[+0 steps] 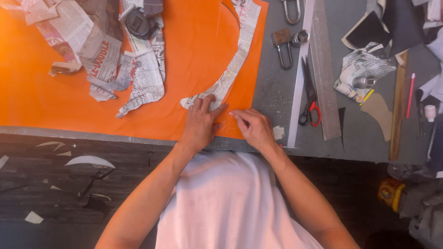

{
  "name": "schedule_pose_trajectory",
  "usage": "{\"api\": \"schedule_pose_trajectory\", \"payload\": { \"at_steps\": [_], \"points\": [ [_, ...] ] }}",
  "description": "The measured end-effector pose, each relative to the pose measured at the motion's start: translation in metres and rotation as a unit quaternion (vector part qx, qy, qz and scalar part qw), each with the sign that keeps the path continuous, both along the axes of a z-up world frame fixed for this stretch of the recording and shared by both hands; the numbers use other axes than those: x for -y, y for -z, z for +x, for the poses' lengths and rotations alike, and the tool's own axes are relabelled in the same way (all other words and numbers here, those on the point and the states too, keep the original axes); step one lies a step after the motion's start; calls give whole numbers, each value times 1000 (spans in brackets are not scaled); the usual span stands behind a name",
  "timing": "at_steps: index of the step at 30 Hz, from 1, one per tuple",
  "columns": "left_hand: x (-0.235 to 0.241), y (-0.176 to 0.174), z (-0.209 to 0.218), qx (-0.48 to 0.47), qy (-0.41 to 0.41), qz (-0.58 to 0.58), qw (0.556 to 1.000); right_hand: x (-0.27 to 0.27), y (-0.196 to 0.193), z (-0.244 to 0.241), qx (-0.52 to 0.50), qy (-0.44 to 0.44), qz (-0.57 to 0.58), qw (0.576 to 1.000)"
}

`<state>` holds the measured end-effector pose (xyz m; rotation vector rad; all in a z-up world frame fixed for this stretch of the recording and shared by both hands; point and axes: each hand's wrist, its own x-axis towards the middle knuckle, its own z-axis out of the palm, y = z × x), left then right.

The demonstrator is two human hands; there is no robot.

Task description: The person traces a curved outline on an orange sheet using a newspaper template and a white marker, then cuts the sheet with scissors along the traced line. They later place a patterned template on the sheet, secure it with padlocks, and trim the edges to match the template shape.

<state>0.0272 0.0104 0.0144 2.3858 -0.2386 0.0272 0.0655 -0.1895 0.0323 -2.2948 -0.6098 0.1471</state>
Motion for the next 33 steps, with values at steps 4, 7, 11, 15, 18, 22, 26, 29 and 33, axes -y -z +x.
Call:
{"api": "schedule_pose_trajectory", "payload": {
  "at_steps": [4,7,11,15,18,22,26,29,33],
  "points": [
    [1,0,-3,5,-4,16,1000,4,-7,5,-23,9,-44,999],
    [0,0,0,1,-1,8,1000,5,-12,9,2,19,-68,998],
    [2,0,-1,-6,-1,7,1000,10,-20,13,-16,18,-96,995],
    [2,1,3,2,2,19,1000,13,-21,17,36,46,-121,991],
    [1,1,0,1,8,17,1000,20,-17,16,51,104,-122,986],
    [0,0,5,12,16,15,1000,53,-17,22,50,262,-93,959],
    [-8,0,4,-8,26,-18,999,90,-10,4,40,278,-33,959],
    [-14,0,21,-19,20,-94,995,109,0,-7,90,264,-28,960],
    [-16,-3,54,63,-17,-133,989,118,13,-6,131,263,-103,950]
  ]
}}
